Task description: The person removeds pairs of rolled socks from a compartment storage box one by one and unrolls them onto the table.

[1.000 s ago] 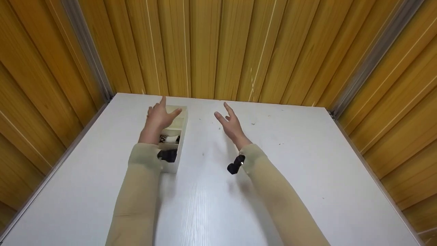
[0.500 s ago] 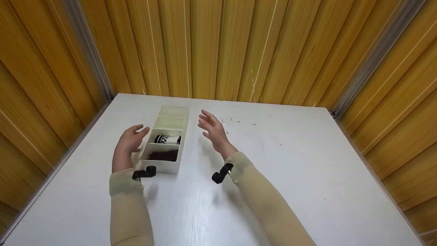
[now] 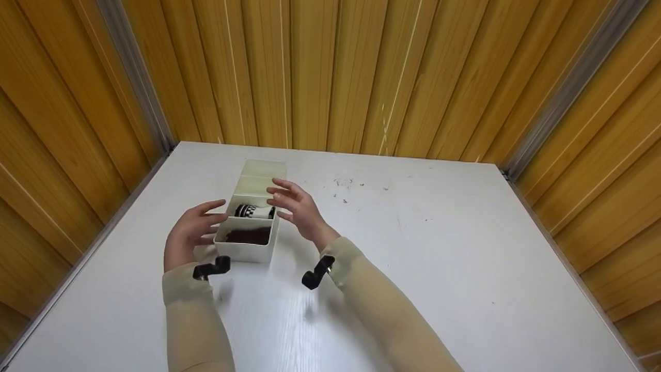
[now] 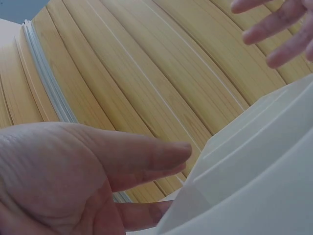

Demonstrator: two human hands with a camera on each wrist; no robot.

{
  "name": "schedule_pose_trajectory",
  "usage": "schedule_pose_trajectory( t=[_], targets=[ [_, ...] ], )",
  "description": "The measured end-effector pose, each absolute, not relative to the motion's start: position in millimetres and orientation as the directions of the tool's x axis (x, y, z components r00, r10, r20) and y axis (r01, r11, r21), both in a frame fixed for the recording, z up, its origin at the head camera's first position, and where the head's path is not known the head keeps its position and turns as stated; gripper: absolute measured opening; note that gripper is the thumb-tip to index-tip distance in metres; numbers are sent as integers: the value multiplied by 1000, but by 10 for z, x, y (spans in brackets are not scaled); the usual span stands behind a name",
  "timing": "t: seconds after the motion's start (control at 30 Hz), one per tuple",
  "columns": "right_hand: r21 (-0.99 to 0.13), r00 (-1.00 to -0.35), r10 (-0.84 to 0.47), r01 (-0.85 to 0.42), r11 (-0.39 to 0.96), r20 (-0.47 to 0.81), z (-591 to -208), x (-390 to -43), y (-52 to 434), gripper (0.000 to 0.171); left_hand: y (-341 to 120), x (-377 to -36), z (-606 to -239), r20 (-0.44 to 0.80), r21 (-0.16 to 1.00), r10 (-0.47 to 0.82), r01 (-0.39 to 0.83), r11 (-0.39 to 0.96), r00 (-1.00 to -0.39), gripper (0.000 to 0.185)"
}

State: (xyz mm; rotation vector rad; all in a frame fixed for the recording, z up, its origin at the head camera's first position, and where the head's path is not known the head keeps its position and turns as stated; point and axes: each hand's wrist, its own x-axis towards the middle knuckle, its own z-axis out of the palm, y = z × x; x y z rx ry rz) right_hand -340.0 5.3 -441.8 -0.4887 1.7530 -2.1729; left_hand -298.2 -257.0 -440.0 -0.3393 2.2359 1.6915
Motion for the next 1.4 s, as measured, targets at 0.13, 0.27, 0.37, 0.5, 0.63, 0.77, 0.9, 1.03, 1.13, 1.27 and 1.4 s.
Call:
schedule_pose_trajectory(
  t=[0.13,0.27,0.37,0.5,0.63,0.77,0.9,1.03,1.13,1.27,1.4],
  targets=[
    [-980,-873,-480,11,-196,86,-4407,-3356,-35,48,-2622,-2957,-4458,-380,895,18,-363,261,-925,71],
    [-987,-859,-504,-15,-157,93,-4393,-3327,-88,49,-2655,-2936,-4533,-344,916,59,-321,239,-937,76],
    [-994,-847,-523,-47,-101,94,-4384,-3298,-107,49,-2677,-2923,-4604,-303,934,100,-274,230,-948,80],
    [-992,-814,-568,-123,-37,122,-4380,-3278,-140,50,-2724,-2909,-4678,-258,947,144,-220,235,-955,81],
    [-978,-764,-626,-207,5,159,-4376,-3272,-184,50,-2758,-2888,-4712,-237,955,176,-195,225,-956,79],
    [-955,-724,-672,-285,85,156,-4377,-3268,-223,48,-2767,-2872,-4745,-228,962,188,-190,198,-955,79],
    [-905,-706,-695,-375,203,136,-4371,-3254,-267,45,-2782,-2863,-4776,-226,967,195,-196,160,-955,79],
    [-834,-691,-720,-438,337,72,-4331,-3198,-308,42,-2801,-2856,-4799,-232,970,200,-213,114,-952,80],
    [-751,-675,-737,-498,433,23,-4306,-3147,-351,40,-2804,-2851,-4803,-229,972,196,-212,103,-954,79],
    [-591,-681,-732,-585,555,-12,-4294,-3099,-416,40,-2779,-2846,-4799,-249,968,181,-240,69,-952,77],
    [-476,-713,-699,-601,642,-43,-4273,-3073,-475,41,-2739,-2842,-4785,-268,963,172,-267,28,-948,76]
  ],
)
